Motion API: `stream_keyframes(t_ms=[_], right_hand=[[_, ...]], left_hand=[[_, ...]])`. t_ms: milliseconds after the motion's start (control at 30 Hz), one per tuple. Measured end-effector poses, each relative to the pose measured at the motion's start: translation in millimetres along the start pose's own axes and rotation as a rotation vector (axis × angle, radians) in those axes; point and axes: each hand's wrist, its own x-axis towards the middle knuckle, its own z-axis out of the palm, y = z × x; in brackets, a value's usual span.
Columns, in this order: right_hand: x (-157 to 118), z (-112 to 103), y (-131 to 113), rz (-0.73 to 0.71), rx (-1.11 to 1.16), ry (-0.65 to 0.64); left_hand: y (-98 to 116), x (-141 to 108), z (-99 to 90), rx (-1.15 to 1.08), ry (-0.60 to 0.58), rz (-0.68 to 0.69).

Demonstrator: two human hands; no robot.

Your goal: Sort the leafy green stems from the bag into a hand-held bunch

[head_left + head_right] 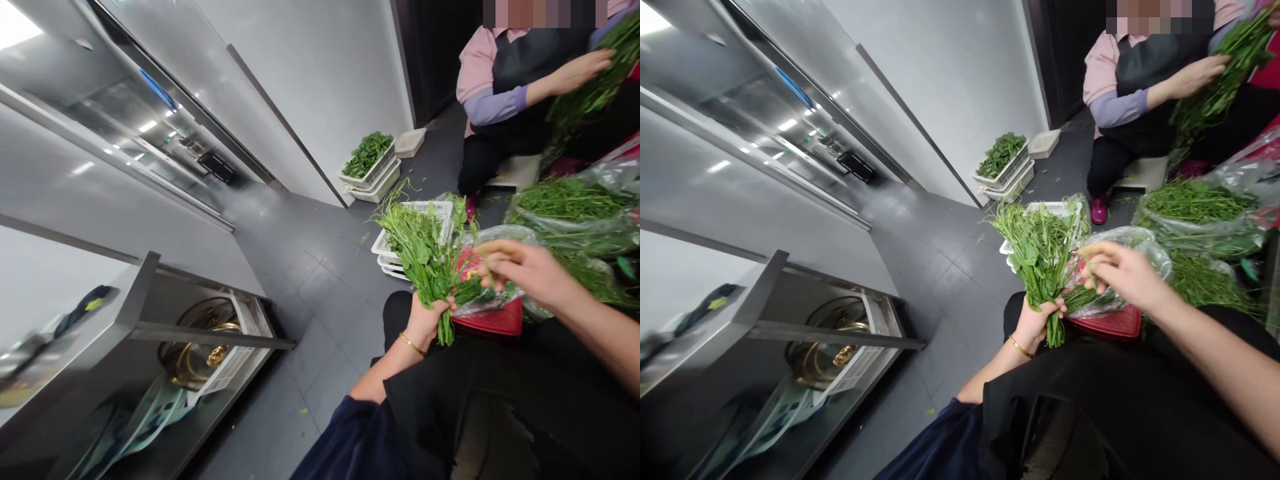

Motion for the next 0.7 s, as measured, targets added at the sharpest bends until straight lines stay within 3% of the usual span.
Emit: stream_keyframes(t_ms=[67,167,300,467,600,700], right_hand=[[11,20,16,0.052,-0.066,-0.096],[20,36,35,0.052,-0.118,-0.116],[13,33,45,-0.042,-0.174,-0.068],[-9,26,47,-0.231,-0.147,0.03],[-16,27,45,-0.24,-0.09,-0.082],[-11,23,43,-0.158,-0.009,0.0]], left_hand=[[-3,0,1.6,0.078,-0.004,0.042],[-7,-1,1.5,0.185,-0.013,0.094],[-1,-2,-1.4,0.023,-0.063,-0.023],[15,1,-9.7,-0.299,-0.197,-0.317],[13,4,-10.5,-0.391,-0.122,-0.286],[10,3,-7.5,-0.353,-0.099,-0.282]])
